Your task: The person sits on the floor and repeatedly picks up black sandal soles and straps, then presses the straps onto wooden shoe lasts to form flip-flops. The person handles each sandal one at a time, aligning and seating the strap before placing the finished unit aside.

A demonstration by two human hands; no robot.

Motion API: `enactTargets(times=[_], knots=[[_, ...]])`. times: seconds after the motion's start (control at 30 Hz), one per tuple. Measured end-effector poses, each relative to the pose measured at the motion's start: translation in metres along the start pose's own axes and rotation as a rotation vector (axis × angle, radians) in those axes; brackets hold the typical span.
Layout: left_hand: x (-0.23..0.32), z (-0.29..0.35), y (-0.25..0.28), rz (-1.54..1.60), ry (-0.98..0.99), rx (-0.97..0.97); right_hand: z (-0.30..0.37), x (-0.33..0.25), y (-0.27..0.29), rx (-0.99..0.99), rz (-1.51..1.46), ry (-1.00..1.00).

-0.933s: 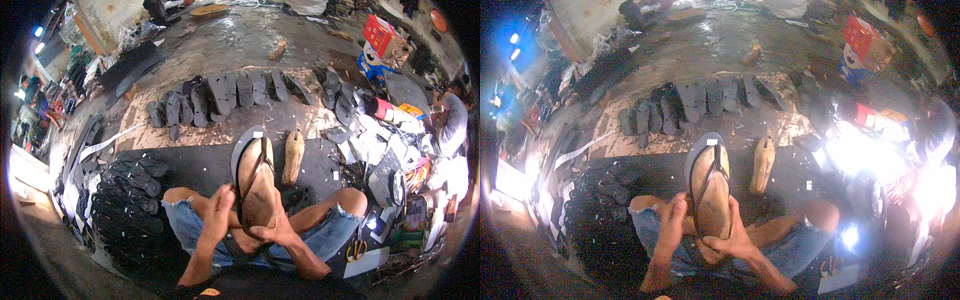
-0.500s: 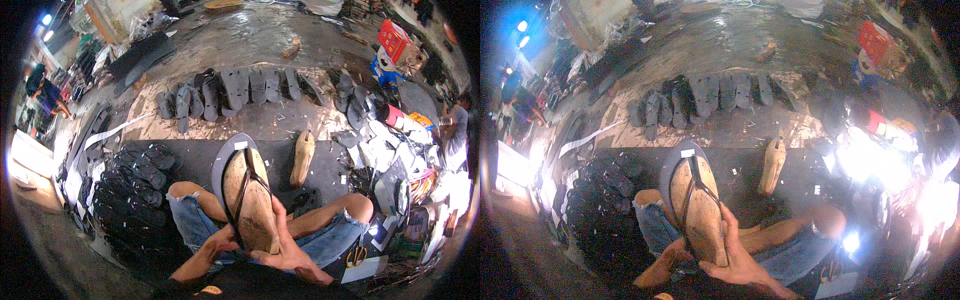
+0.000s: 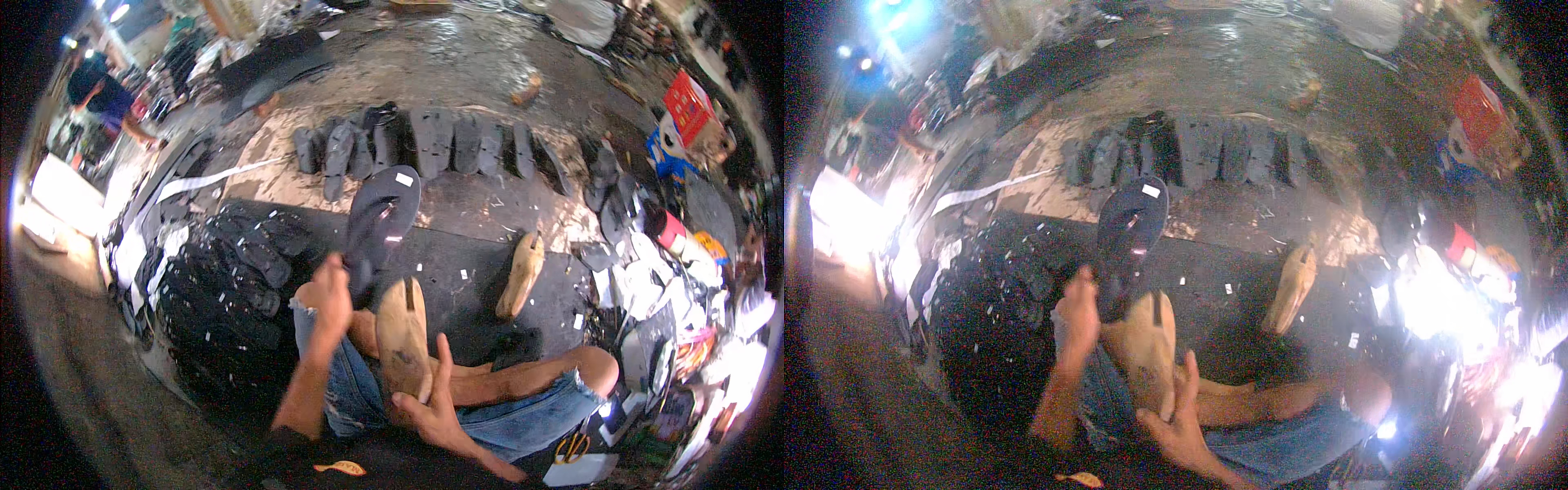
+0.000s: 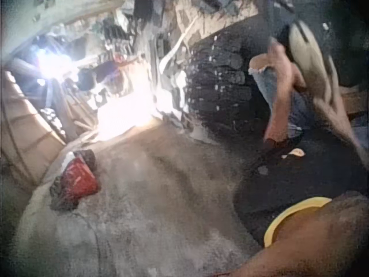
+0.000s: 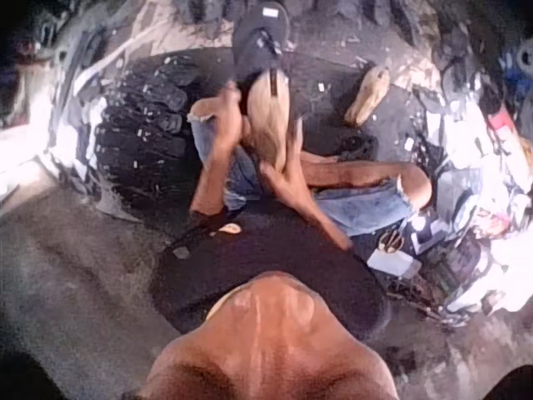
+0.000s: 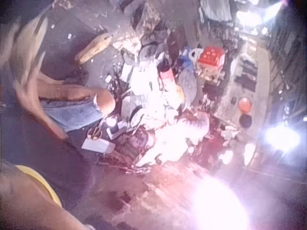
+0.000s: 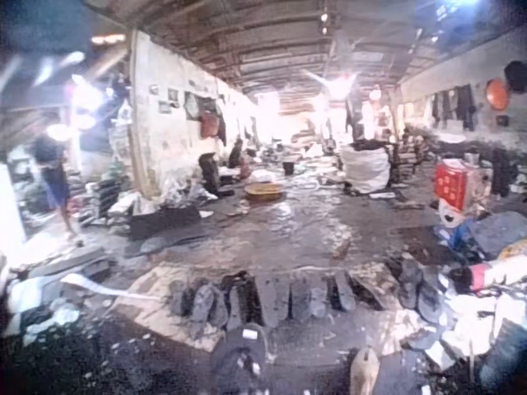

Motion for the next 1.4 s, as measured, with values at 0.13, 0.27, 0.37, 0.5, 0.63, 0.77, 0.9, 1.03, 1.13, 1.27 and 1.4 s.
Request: enactTargets(times=[0.13,0.27,0.37,0.5,0.63,0.77,0.9,1.03,1.13,1.27,1.4], knots=[[0.086,0.002,0.072,-0.110,-0.273,-0.054,-0.039,0.046,0.063,0.330,0.053,-0.050],[0.120,0.023,0.085,-0.309,-0.379,-0.253,-0.085,-0.050,0.072,0.471,1.021,0.382],[0.125,0.047,0.087,-0.439,-0.517,-0.532,-0.110,-0.114,0.050,0.243,1.040,0.598],[0.130,0.033,0.080,-0.240,-0.445,-0.498,-0.148,-0.088,0.081,0.143,0.609,-0.057],[0.114,0.018,0.098,-0.188,-0.568,-0.483,-0.138,-0.086,0.091,-0.095,-0.199,-0.183],[0.103,-0.009,0.099,-0.090,-0.395,-0.607,-0.157,-0.032,0.105,0.131,0.252,-0.261],[0.052,-0.017,0.105,0.066,-0.102,-0.712,-0.189,-0.047,0.083,0.117,0.404,-0.245],[0.023,0.014,0.114,0.161,-0.069,-0.380,-0.238,-0.046,0.049,-0.030,0.467,-0.238],[-0.012,0.033,0.099,0.381,0.055,-0.127,-0.286,-0.014,0.048,-0.233,0.527,0.037],[-0.065,0.023,0.117,1.010,0.291,0.523,-0.420,0.024,0.117,0.341,1.076,0.375],[-0.111,0.009,0.129,1.128,0.261,0.851,-0.468,0.062,0.156,0.512,1.305,0.373]])
Point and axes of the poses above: each hand's wrist, its own z-axis away from the middle knuckle, its own y-axis out of the back of the hand, x = y × z, the point moved 2 cm from there along -z, towards the middle knuckle, and after that the axes turned 3 degrees about -z, right-handed, at the moved point
